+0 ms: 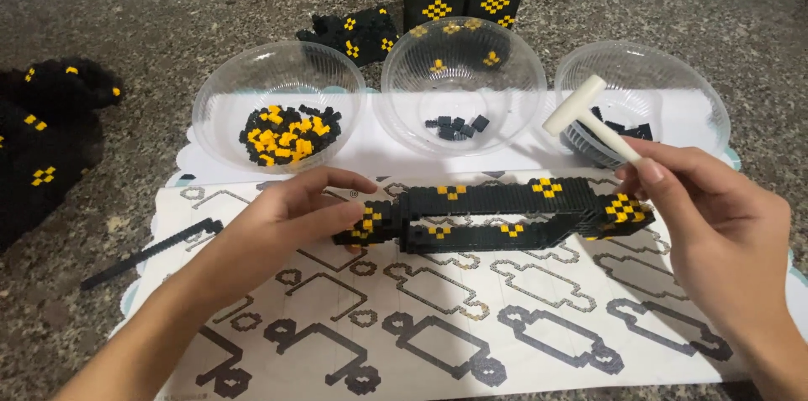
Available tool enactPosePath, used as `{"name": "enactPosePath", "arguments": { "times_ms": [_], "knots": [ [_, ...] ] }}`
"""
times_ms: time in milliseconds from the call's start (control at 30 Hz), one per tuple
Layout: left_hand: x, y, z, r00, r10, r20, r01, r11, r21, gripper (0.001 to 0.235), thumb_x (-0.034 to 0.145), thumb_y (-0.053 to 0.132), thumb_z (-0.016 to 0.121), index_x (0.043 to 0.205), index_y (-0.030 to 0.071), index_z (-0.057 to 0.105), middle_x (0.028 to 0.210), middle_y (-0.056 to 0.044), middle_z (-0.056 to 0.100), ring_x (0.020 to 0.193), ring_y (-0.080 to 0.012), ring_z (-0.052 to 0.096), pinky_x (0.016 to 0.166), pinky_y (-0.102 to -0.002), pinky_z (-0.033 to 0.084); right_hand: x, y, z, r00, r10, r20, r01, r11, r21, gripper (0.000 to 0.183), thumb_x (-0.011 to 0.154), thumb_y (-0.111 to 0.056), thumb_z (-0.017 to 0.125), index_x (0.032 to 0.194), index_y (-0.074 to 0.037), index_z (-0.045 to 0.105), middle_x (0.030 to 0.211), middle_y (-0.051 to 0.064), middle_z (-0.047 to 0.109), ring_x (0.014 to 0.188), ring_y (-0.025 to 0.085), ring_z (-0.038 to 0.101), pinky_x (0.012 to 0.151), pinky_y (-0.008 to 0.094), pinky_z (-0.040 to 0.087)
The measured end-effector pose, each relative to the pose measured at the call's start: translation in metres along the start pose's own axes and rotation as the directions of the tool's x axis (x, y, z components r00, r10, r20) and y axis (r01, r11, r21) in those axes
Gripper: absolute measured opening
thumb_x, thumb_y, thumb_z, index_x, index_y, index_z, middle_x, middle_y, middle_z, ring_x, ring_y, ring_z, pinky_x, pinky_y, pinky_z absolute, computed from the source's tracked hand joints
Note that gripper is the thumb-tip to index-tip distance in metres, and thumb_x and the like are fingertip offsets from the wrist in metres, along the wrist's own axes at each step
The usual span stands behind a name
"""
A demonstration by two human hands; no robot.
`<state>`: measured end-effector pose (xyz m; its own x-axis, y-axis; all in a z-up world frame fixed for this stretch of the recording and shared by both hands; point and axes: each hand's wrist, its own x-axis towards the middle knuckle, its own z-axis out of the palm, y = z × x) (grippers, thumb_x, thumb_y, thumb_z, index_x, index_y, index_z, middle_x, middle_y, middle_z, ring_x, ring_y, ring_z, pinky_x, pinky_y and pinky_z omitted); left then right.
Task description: Assembling a structure using small interlocking plastic blocks and a plastic hammer.
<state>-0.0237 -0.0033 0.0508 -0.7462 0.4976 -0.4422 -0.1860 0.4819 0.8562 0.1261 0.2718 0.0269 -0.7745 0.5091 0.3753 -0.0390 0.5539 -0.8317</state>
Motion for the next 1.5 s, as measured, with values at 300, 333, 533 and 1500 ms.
{"name": "enactPosePath", "arguments": {
  "times_ms": [300,333,533,1500],
  "knots": [
    [0.004,-0.009,-0.004,0.994,0.033,0.100,-0.022,0.994,-0.107,0.044,0.073,0.011,0.067,0.117,0.011,0.067,0.088,-0.012,0.073,0.079,-0.0195,0.065,0.071,-0.030,0.048,-0.002,-0.002,0.001,1.000,-0.001,0.009,0.001,1.000,0.027,0.021,0.099,0.000,0.050,0.115,0.007,0.061,0.089,0.015,0.061,0.074,0.018,0.057,0.078,0.027,0.050],
    [0.005,-0.012,-0.006,0.994,0.032,0.101,-0.021,0.994,-0.106,0.044,0.073,0.011,0.067,0.117,0.011,0.067,0.088,-0.012,0.073,0.079,-0.0195,0.065,0.071,-0.030,0.048,-0.002,-0.002,0.001,1.000,0.000,0.008,0.000,1.000,0.027,0.021,0.099,0.000,0.050,0.115,0.007,0.061,0.089,0.015,0.061,0.074,0.018,0.057,0.078,0.027,0.050],
    [0.010,-0.026,-0.014,0.923,0.324,0.207,-0.340,0.939,0.045,0.049,0.065,0.014,0.079,0.113,0.016,0.067,0.095,-0.005,0.078,0.092,-0.0106,0.071,0.084,-0.024,0.049,-0.002,-0.008,0.002,0.999,-0.014,0.028,0.016,0.999,-0.050,0.021,0.099,-0.001,0.050,0.113,0.006,0.064,0.085,0.012,0.062,0.075,0.016,0.057,0.079,0.025,0.049],
    [-0.039,0.011,0.028,0.665,0.595,0.451,-0.747,0.536,0.393,0.071,0.069,0.036,0.079,0.131,0.015,0.051,0.130,-0.007,0.056,0.121,-0.0210,0.049,0.099,-0.035,0.034,0.003,0.004,0.002,0.927,-0.289,0.241,0.327,0.935,-0.138,0.019,0.089,-0.006,0.059,0.105,-0.002,0.069,0.078,0.006,0.068,0.071,0.014,0.059,0.070,0.026,0.046]
  ]
}}
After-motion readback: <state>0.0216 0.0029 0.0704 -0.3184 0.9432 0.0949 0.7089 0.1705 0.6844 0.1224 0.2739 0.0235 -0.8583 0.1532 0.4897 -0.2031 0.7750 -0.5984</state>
